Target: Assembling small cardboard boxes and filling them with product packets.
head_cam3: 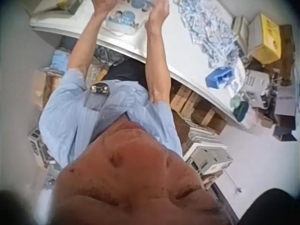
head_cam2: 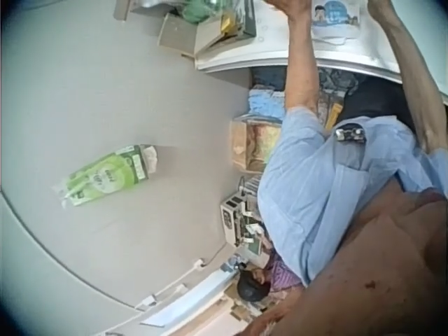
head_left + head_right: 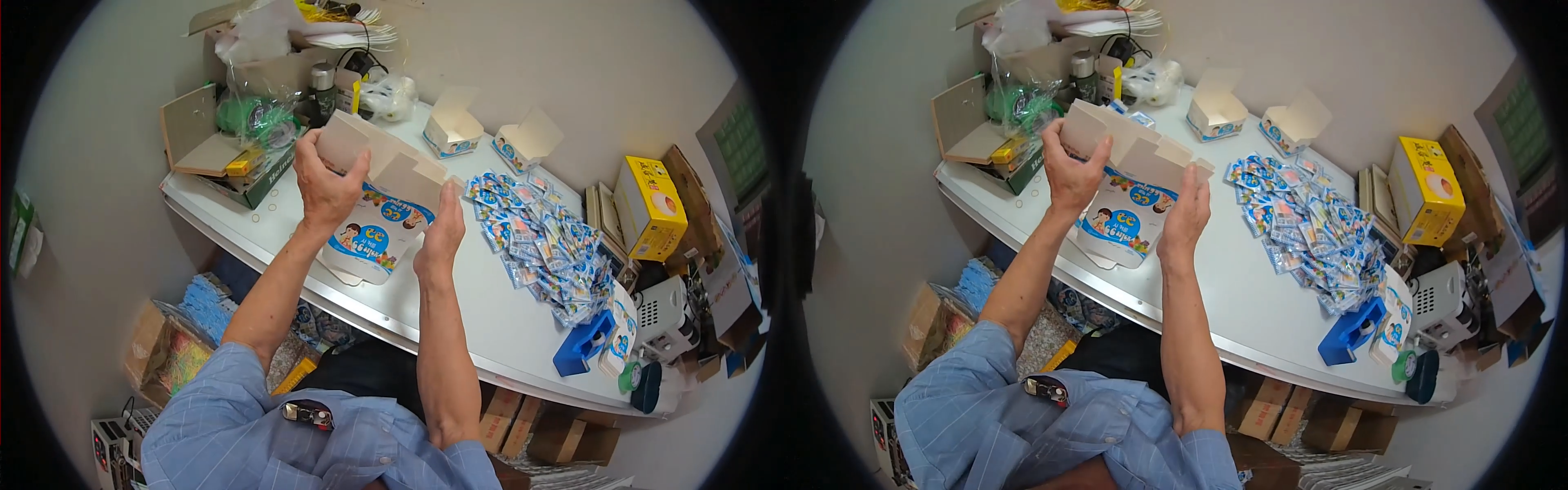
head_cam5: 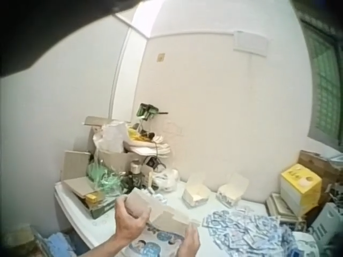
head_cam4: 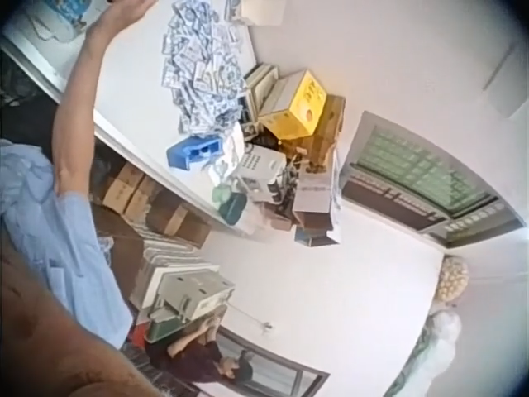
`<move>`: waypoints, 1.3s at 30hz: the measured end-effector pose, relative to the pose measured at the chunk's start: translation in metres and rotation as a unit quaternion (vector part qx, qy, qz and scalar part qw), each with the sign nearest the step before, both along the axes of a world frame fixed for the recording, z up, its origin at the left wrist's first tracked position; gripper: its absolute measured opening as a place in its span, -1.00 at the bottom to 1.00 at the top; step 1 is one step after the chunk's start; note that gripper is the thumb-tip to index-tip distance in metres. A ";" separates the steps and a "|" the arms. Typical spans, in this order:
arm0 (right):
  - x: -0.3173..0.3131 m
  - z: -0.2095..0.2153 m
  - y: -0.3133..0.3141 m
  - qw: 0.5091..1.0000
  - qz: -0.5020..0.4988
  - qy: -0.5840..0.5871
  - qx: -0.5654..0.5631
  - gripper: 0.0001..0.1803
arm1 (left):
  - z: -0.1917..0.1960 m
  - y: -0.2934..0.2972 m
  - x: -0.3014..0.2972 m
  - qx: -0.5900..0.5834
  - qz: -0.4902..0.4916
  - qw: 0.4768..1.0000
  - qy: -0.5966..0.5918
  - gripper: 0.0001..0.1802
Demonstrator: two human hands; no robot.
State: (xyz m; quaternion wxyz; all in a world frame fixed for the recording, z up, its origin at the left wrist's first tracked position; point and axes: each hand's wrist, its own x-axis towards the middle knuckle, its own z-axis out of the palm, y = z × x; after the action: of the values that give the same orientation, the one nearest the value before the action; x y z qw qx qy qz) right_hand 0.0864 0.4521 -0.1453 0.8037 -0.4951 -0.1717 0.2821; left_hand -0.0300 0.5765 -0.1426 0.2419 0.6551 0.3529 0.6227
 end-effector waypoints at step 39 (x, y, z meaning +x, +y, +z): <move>0.009 -0.059 -0.149 0.905 -0.343 -0.184 -0.169 0.18 | -0.089 -0.146 0.076 -0.124 -0.509 0.846 -0.098 -0.30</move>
State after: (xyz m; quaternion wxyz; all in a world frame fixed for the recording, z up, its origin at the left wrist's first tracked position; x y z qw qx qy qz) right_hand 0.0953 0.3027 -0.2047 0.7092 -0.6949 -0.0857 -0.0826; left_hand 0.0463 0.4301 -0.2316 0.6376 0.6427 0.0184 0.4243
